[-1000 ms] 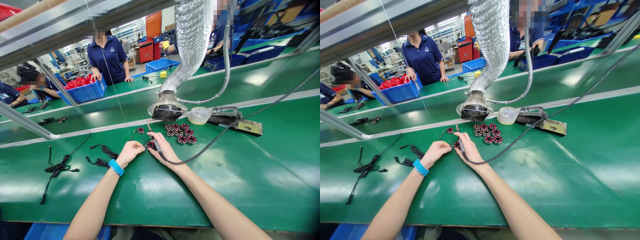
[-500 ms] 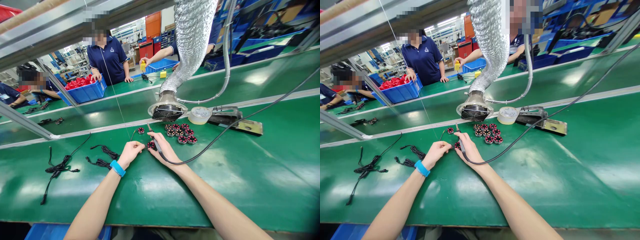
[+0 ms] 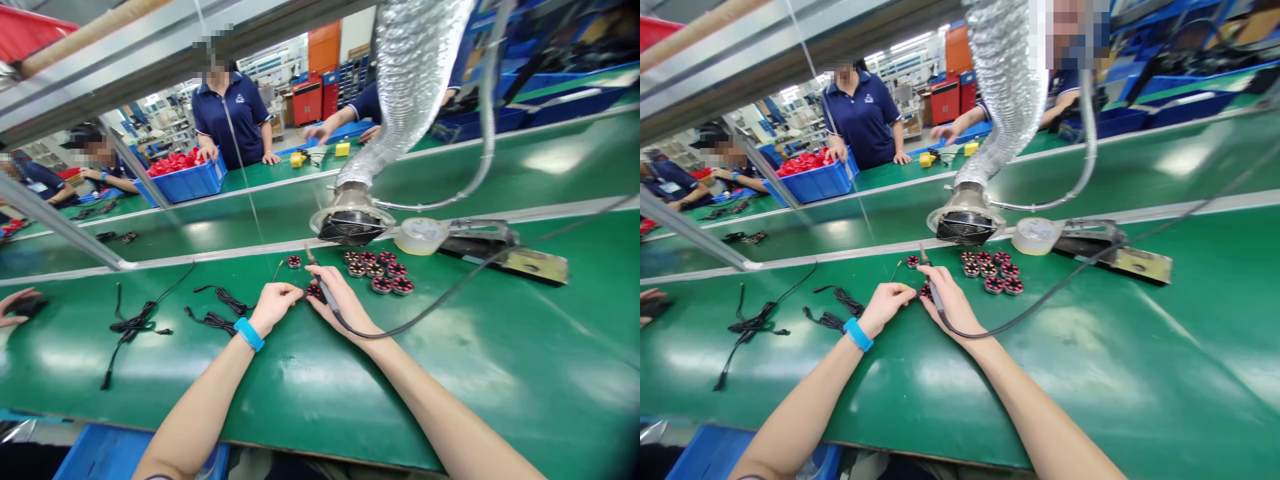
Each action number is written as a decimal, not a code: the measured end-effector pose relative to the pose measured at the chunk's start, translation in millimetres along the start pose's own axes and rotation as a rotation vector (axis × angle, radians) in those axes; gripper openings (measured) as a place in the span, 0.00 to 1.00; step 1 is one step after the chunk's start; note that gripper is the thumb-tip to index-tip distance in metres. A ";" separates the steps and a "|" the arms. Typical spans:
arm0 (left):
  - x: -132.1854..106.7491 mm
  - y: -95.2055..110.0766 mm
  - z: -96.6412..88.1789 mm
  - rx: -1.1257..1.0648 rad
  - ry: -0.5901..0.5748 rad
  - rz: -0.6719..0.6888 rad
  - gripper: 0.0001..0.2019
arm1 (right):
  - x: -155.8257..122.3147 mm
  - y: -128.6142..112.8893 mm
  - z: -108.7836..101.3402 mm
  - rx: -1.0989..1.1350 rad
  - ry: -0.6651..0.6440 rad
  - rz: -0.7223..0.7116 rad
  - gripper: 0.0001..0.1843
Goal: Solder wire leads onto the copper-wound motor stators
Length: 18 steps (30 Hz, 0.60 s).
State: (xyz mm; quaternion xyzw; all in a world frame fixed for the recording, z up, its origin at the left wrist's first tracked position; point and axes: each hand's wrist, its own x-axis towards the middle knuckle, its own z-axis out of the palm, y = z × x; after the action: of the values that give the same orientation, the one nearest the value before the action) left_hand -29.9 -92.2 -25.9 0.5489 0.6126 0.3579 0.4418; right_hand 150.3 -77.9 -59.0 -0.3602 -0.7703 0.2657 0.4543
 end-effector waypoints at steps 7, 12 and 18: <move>-4.3 -19.1 9.6 0.085 -0.021 -0.049 0.14 | -10.1 20.8 9.4 -0.134 0.081 -0.127 0.26; -2.5 -25.3 10.5 0.216 -0.063 -0.079 0.13 | -10.6 32.0 14.1 -0.203 0.096 -0.244 0.26; -11.4 -12.3 14.0 -0.101 -0.172 -0.236 0.09 | -16.7 11.8 18.1 -0.139 0.160 -0.106 0.29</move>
State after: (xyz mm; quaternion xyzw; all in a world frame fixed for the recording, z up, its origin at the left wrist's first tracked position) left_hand -21.1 -105.8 -40.4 0.4791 0.6140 0.2853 0.5587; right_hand 143.3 -85.6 -84.3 -0.3697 -0.7661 0.1579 0.5015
